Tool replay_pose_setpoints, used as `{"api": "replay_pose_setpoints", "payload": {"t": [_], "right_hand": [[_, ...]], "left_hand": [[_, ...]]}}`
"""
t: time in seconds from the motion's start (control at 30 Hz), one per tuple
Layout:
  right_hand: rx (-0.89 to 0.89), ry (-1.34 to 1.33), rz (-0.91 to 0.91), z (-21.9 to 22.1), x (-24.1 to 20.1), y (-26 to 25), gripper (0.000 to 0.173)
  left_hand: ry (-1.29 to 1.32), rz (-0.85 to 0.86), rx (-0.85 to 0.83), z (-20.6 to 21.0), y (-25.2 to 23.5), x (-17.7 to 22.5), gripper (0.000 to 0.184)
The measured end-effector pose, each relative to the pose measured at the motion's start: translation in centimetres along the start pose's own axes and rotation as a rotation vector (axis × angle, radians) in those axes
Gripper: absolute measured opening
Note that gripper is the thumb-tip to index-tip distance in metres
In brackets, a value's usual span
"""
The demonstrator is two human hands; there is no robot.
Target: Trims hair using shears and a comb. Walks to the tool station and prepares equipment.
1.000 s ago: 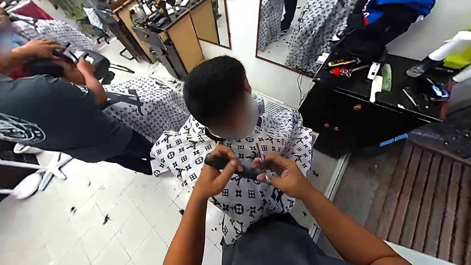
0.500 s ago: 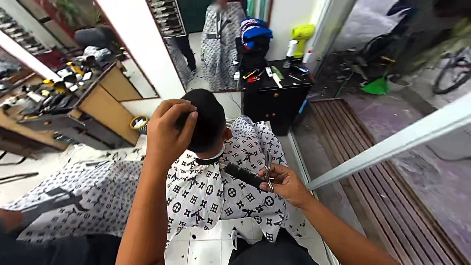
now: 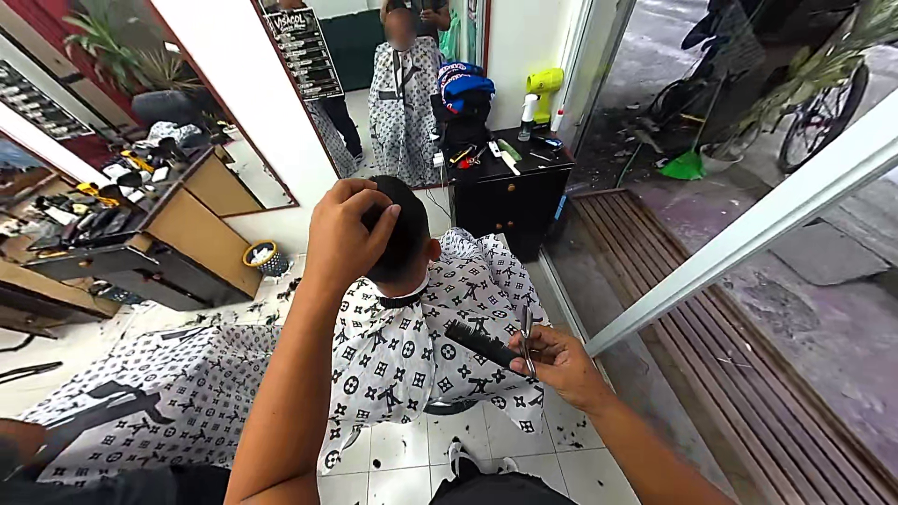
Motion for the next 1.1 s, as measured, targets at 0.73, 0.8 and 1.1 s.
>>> {"api": "replay_pose_setpoints", "payload": {"t": [0.73, 0.8, 1.1], "right_hand": [[0.257, 0.074, -0.097, -0.7, -0.5, 0.6, 0.029], [0.255, 0.068, -0.086, -1.3, -0.3, 0.3, 0.029], [0.090, 0.074, -0.114, 4.6, -0.4, -1.7, 0.029]], "left_hand": [[-0.011, -0.116, -0.773, 8.2, -12.0, -5.4, 0.062], [0.009, -0.110, -0.738, 7.9, -12.5, -5.8, 0.059], [0.234, -0.133, -0.721, 6.7, -12.3, -9.8, 0.059]]}}
Point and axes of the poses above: each hand's wrist, its own y-axis away from the middle knuckle, its own z-axis out of the palm, x = y × z, the point moved 8 cm from there along -y, towards the middle knuckle, and after that the axes turned 4 degrees about y, right-handed, at the moved point
